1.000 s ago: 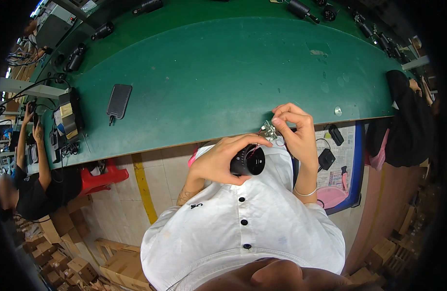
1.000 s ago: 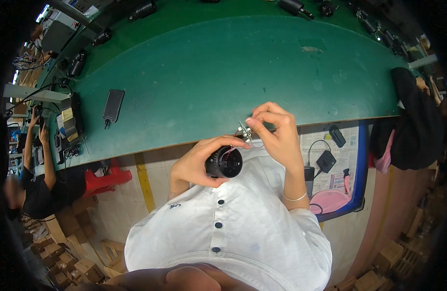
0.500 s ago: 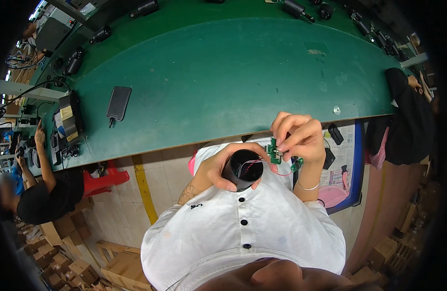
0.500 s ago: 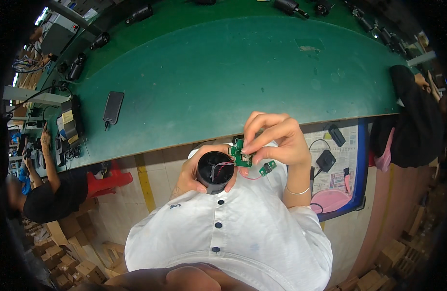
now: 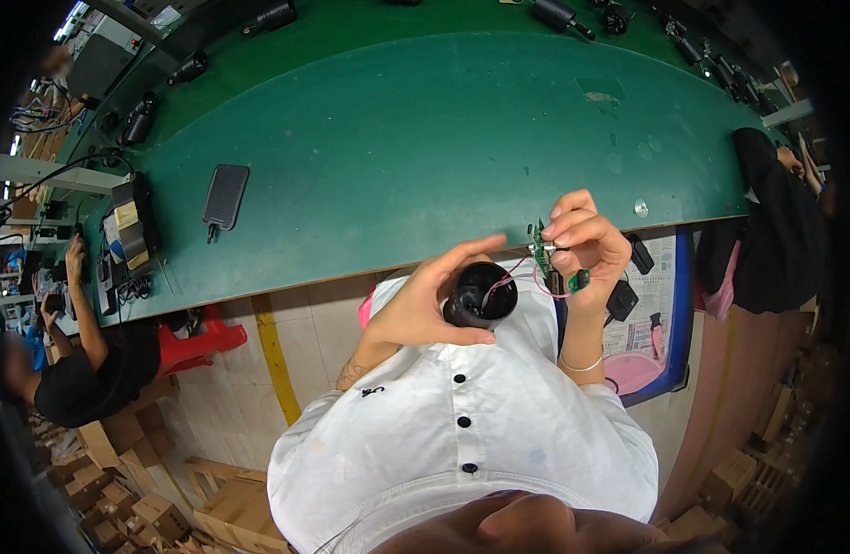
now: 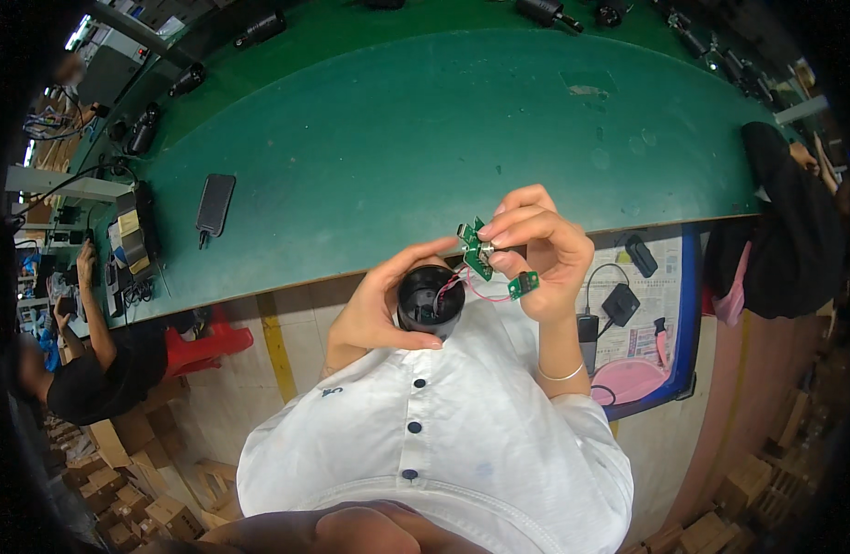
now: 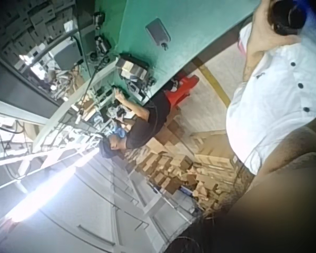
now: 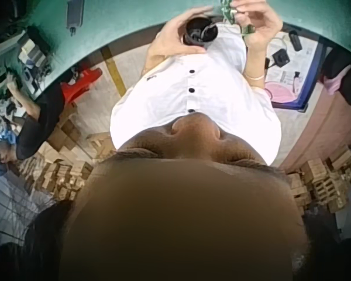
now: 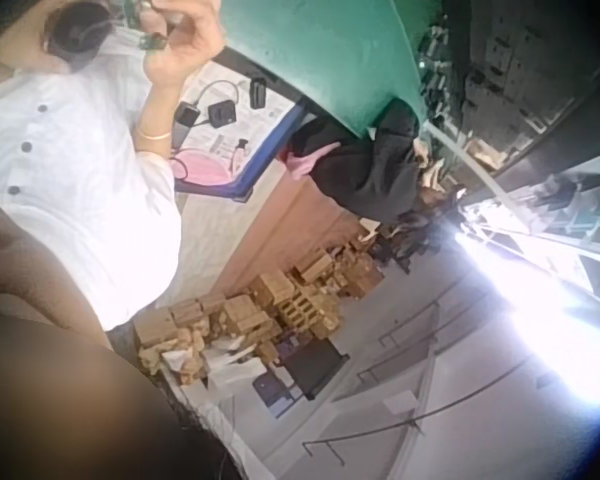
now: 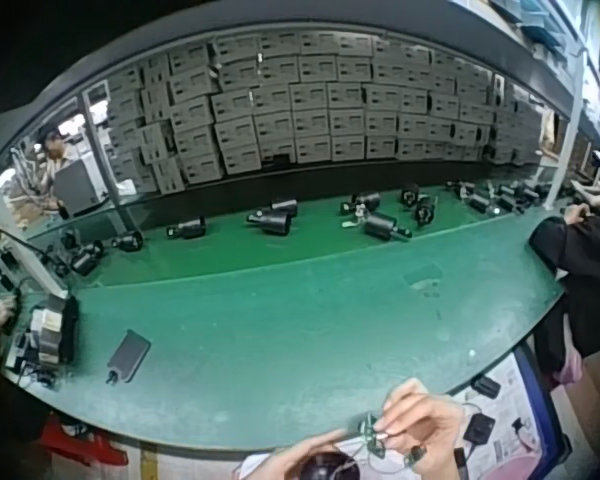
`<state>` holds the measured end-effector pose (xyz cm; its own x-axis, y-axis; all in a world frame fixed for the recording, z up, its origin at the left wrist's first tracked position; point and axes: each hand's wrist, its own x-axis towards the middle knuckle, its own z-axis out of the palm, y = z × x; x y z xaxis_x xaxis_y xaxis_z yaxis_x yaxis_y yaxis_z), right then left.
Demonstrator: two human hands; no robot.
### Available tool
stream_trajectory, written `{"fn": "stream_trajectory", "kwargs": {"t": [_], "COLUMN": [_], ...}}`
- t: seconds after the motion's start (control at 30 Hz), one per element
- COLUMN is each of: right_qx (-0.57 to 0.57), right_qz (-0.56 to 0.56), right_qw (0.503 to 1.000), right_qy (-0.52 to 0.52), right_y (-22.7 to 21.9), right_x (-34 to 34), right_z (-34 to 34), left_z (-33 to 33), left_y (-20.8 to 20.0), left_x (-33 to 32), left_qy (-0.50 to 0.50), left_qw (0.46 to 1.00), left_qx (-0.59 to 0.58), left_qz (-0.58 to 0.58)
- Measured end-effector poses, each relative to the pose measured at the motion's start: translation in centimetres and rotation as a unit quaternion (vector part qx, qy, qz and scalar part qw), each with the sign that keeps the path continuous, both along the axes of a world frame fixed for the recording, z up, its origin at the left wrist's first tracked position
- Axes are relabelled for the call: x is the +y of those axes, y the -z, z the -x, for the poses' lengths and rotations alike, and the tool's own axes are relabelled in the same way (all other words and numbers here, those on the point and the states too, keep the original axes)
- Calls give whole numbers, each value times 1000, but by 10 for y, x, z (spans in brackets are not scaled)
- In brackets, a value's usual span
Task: Assembling electronic camera modules by fitting internal components into plastic housings.
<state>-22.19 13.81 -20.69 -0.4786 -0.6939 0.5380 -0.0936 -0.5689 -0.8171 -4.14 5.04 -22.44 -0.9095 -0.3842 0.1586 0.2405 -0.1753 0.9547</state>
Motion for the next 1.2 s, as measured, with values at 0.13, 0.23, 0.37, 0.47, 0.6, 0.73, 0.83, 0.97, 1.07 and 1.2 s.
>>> {"fn": "stream_trajectory", "kwargs": {"t": [0.13,0.23,0.37,0.47,0.6,0.73,0.83,0.97,1.07,1.2], "right_qx": [9,106,147,170,198,226,239,249,242,246], "right_qz": [2,-3,-14,-11,9,-39,-40,-40,-40,-59], "right_qw": [999,990,986,982,977,971,968,966,969,967], "right_qy": [50,90,81,77,75,72,65,50,23,10], "right_y": [-2,-4,-7,-9,-10,-13,-12,-13,-15,-16], "right_x": [1,0,2,0,-2,5,3,2,3,3], "right_z": [-7,-9,-15,-17,-21,-31,-36,-41,-43,-45], "left_z": [2,7,14,16,16,17,18,18,19,18], "left_y": [0,2,-6,-8,-9,-6,0,4,6,7], "left_x": [-2,7,15,17,19,20,20,18,16,15], "left_qy": [-52,-152,-226,-261,-288,-328,-343,-363,-378,-384], "left_qw": [993,986,967,953,929,906,897,883,872,855], "left_qx": [-31,-10,-26,-33,-38,-67,-37,4,36,51], "left_qz": [106,62,112,153,230,258,276,298,310,344]}}
